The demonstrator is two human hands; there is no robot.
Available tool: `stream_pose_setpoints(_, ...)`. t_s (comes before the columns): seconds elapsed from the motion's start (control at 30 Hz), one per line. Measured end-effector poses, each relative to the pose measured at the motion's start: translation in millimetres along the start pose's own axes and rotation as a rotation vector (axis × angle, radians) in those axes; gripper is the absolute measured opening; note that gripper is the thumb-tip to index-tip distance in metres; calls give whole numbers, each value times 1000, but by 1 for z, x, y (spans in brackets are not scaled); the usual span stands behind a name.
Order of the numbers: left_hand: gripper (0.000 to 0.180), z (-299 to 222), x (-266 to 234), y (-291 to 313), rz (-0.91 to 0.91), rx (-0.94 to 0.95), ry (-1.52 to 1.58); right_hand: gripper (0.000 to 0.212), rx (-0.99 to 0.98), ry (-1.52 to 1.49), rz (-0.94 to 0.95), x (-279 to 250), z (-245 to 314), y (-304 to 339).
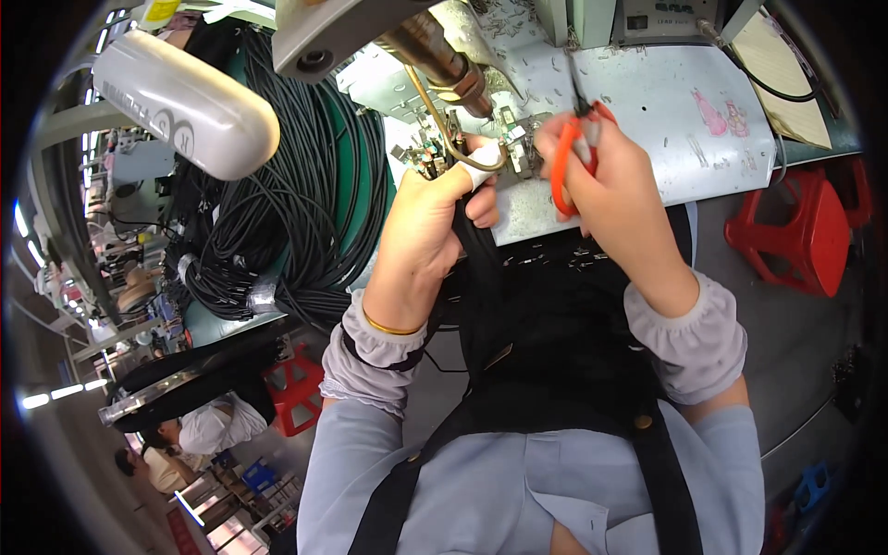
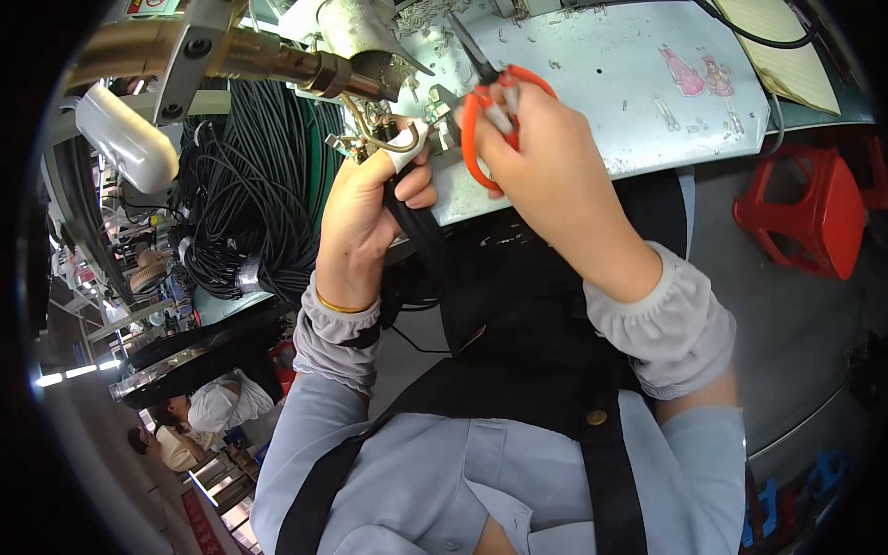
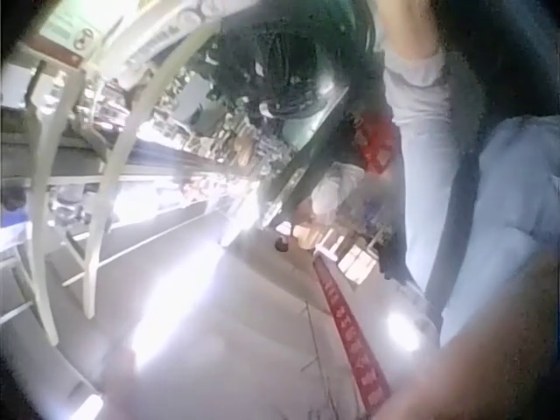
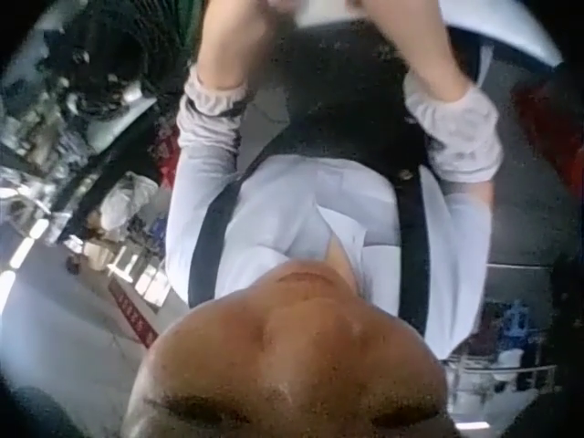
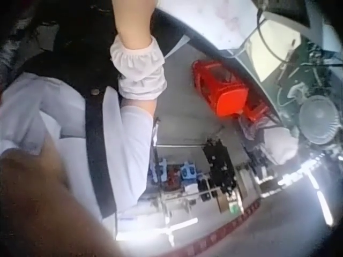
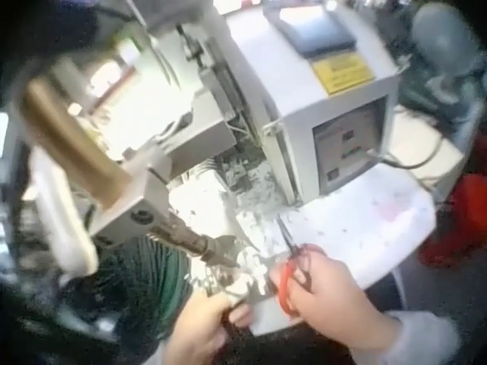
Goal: The person picks up a bundle of cables, trims the wire ends using shears, and presses them into a machine before setting the bundle aside and repeating the process.
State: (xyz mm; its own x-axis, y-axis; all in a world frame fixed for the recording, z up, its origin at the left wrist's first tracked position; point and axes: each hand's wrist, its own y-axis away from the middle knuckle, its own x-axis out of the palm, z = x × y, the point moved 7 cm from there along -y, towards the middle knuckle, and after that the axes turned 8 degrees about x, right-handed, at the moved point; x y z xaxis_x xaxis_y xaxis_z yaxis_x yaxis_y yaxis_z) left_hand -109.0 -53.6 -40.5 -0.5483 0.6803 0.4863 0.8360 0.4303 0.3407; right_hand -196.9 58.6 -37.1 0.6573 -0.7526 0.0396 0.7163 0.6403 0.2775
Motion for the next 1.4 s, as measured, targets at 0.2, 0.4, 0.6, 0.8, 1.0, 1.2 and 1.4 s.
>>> stream_pose_setpoints(0.2,15,-8,-3,-8,-2,-21,-113,17,91,7,126,14,1,-26)
stream_pose_setpoints(0.4,15,-13,-2,-12,36,-13,-120,15,93,-39,134,15,3,-23)
stream_pose_setpoints(0.6,12,-12,-1,-10,48,-8,-129,14,18,82,114,13,-1,-25)
stream_pose_setpoints(0.8,11,-13,-4,-7,-10,34,-121,14,39,29,134,15,2,-23)
stream_pose_setpoints(1.0,11,-17,1,-7,3,30,-182,12,-42,116,81,14,2,-25)
stream_pose_setpoints(1.2,15,-12,0,6,55,36,-134,13,-13,-64,138,13,6,-10)
stream_pose_setpoints(1.4,21,3,-4,45,-3,-11,1,16,195,-309,309,19,4,25)
